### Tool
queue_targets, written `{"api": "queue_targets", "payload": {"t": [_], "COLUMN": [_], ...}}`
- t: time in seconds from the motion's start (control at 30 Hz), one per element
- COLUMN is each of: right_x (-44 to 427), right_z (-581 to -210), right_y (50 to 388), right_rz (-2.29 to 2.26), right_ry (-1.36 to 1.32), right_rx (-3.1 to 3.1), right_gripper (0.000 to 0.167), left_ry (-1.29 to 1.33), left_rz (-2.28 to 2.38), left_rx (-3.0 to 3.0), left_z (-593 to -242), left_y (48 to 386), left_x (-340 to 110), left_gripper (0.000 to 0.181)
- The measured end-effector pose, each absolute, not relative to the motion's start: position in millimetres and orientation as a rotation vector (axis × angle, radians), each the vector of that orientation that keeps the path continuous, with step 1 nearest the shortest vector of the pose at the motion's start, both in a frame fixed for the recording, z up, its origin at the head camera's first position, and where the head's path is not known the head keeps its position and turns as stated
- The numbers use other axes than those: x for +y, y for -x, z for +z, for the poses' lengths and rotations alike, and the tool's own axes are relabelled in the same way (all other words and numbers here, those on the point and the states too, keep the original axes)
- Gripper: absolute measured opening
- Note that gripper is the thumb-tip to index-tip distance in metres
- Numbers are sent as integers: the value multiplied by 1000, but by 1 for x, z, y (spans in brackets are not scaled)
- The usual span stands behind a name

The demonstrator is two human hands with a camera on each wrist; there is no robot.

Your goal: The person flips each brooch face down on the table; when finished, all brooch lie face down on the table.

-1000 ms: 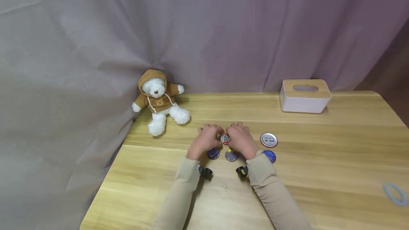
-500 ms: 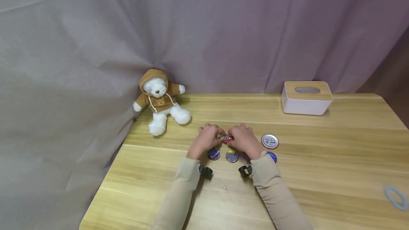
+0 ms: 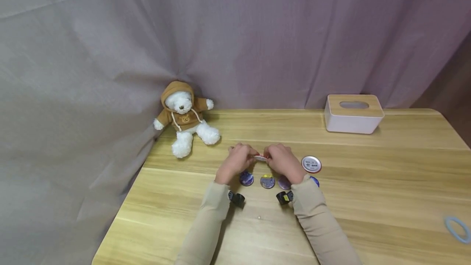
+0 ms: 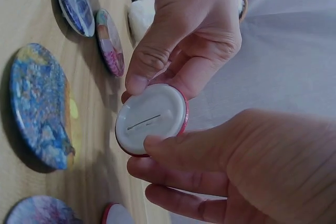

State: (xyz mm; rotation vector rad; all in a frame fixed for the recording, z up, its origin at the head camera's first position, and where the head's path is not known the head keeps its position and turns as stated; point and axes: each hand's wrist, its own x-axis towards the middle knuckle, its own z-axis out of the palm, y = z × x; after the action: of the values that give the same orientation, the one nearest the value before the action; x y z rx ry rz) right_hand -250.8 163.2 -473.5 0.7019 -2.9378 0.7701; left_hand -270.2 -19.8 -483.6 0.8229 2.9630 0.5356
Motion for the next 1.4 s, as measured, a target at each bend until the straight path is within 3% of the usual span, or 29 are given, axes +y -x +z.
{"api": "queue_targets", "payload": {"t": [0.6, 1.4], "right_x": [162, 158], "right_z": [-475, -487], "right_y": [248, 249], "right_rz": [847, 679], "right_ry": [-738, -512], "right_rx": [-2869, -2919], "right_gripper": [15, 19], "left_ry": [-803, -756], "left_rz": [663, 510], "left_rx": [2879, 2990], "left_z": [-478, -485], "left_y": [268, 267], "left_x": [-18, -13], "left_gripper": [20, 24]}}
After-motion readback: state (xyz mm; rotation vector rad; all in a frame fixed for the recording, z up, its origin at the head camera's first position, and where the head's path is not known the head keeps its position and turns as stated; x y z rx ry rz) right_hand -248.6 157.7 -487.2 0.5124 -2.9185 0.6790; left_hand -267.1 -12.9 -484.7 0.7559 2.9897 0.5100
